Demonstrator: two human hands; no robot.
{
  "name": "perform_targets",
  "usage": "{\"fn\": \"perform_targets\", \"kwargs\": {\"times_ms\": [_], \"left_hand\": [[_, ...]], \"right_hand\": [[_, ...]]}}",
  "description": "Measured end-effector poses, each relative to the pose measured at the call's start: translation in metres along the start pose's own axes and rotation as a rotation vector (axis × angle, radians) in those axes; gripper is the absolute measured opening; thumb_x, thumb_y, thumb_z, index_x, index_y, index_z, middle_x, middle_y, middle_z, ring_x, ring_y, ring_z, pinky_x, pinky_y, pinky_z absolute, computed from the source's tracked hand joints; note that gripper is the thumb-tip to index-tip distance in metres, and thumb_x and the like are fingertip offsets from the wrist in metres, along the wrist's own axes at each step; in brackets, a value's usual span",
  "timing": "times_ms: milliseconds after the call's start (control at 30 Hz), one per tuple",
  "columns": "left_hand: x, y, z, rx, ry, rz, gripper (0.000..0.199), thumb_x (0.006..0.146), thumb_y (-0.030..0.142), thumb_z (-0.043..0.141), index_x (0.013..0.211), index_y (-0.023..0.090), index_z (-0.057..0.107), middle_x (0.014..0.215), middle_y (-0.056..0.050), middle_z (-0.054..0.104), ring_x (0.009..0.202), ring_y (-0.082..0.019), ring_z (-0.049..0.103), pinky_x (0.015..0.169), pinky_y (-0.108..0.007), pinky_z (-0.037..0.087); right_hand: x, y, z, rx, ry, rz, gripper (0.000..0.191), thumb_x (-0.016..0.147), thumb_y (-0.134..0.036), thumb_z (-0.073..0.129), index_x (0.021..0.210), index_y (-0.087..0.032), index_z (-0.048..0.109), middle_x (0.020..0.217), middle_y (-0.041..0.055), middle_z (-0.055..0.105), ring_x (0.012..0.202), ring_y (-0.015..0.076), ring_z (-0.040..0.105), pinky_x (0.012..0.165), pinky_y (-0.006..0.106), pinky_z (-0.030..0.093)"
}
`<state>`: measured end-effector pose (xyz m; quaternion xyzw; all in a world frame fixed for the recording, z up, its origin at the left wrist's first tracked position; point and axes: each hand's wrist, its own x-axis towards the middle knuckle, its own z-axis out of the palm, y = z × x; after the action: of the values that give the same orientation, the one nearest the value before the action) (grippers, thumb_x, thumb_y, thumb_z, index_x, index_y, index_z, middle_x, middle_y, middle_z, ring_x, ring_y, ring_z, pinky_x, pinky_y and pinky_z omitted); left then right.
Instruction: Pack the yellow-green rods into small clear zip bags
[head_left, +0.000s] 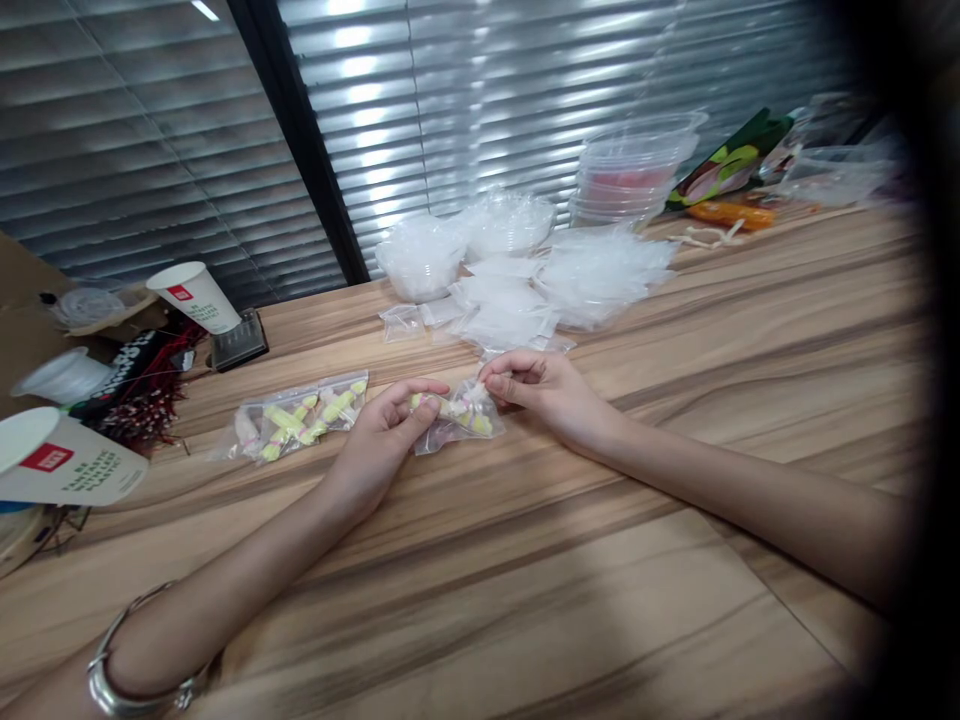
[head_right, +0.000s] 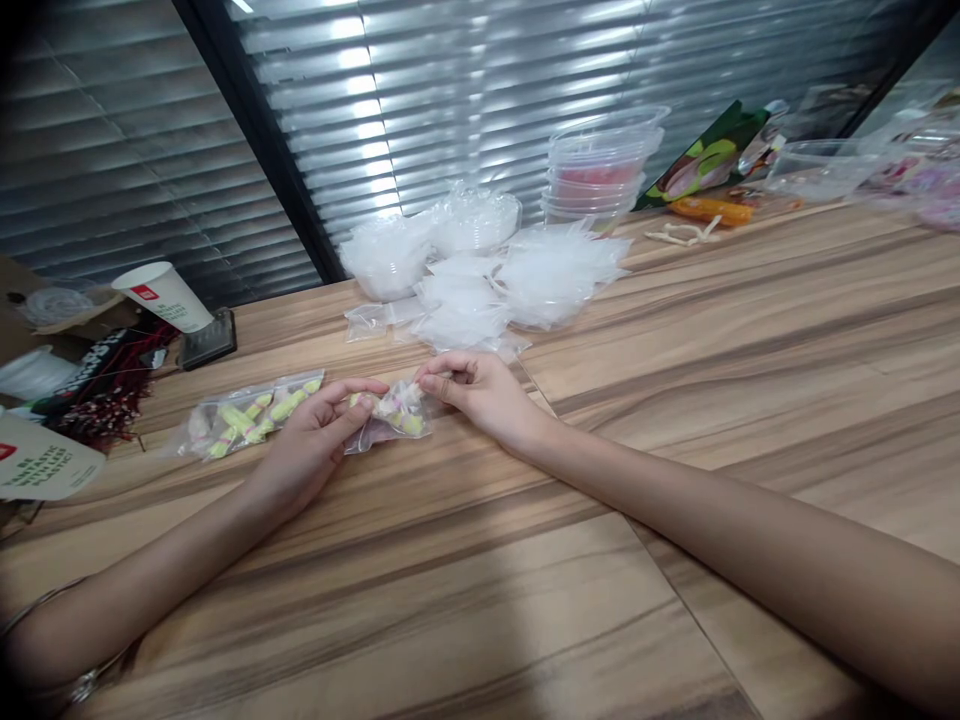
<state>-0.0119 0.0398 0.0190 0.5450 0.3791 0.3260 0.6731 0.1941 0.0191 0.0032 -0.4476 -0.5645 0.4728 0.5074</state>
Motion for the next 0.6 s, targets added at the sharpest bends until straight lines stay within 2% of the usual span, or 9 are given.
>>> {"fn": "perform_targets", "kwargs": {"times_ms": [167,233,400,600], "left_hand": [[-0.0012,0.0056,0.0029,-0.095,-0.007,-0.015,0.03,0.079,0.035,0.062,0.103,0.019,0.06,0.106,-0.004,0.065,0.092,-0.012,0.063,0.084,-0.025,0.054],[-0.0015,0.007,0.0033,-0.108,-0.019,-0.017,0.034,0.077,0.032,0.064,0.107,0.019,0.058,0.106,-0.005,0.065,0.093,-0.012,0.063,0.087,-0.026,0.053],[-0.0028,0.0078,0.0024,0.001,-0.057,-0.026,0.059,0.067,0.025,0.075,0.12,0.022,0.05,0.095,-0.004,0.067,0.08,-0.011,0.065,0.082,-0.025,0.052],[-0.0038,0.0082,0.0035,0.016,-0.061,0.035,0.059,0.069,0.024,0.073,0.122,0.025,0.048,0.09,-0.002,0.067,0.078,-0.01,0.062,0.08,-0.023,0.051]], "right_hand": [[-0.004,-0.0025,0.0018,-0.326,0.174,-0.219,0.017,0.081,-0.029,0.061,0.085,-0.015,0.069,0.084,0.0041,0.061,0.079,0.0118,0.054,0.071,0.024,0.041],[-0.0058,-0.0036,0.0022,-0.395,0.219,-0.272,0.015,0.082,-0.028,0.06,0.086,-0.017,0.069,0.084,0.0037,0.06,0.08,0.0119,0.053,0.073,0.024,0.041],[-0.0061,-0.0017,0.0038,-0.352,0.214,-0.225,0.019,0.083,-0.03,0.059,0.096,-0.016,0.062,0.089,0.0042,0.06,0.08,0.0127,0.052,0.074,0.025,0.041],[-0.0046,0.0017,0.0056,-0.271,0.222,-0.238,0.022,0.082,-0.028,0.058,0.101,-0.017,0.057,0.096,0.0048,0.058,0.086,0.0133,0.052,0.077,0.025,0.042]]}}
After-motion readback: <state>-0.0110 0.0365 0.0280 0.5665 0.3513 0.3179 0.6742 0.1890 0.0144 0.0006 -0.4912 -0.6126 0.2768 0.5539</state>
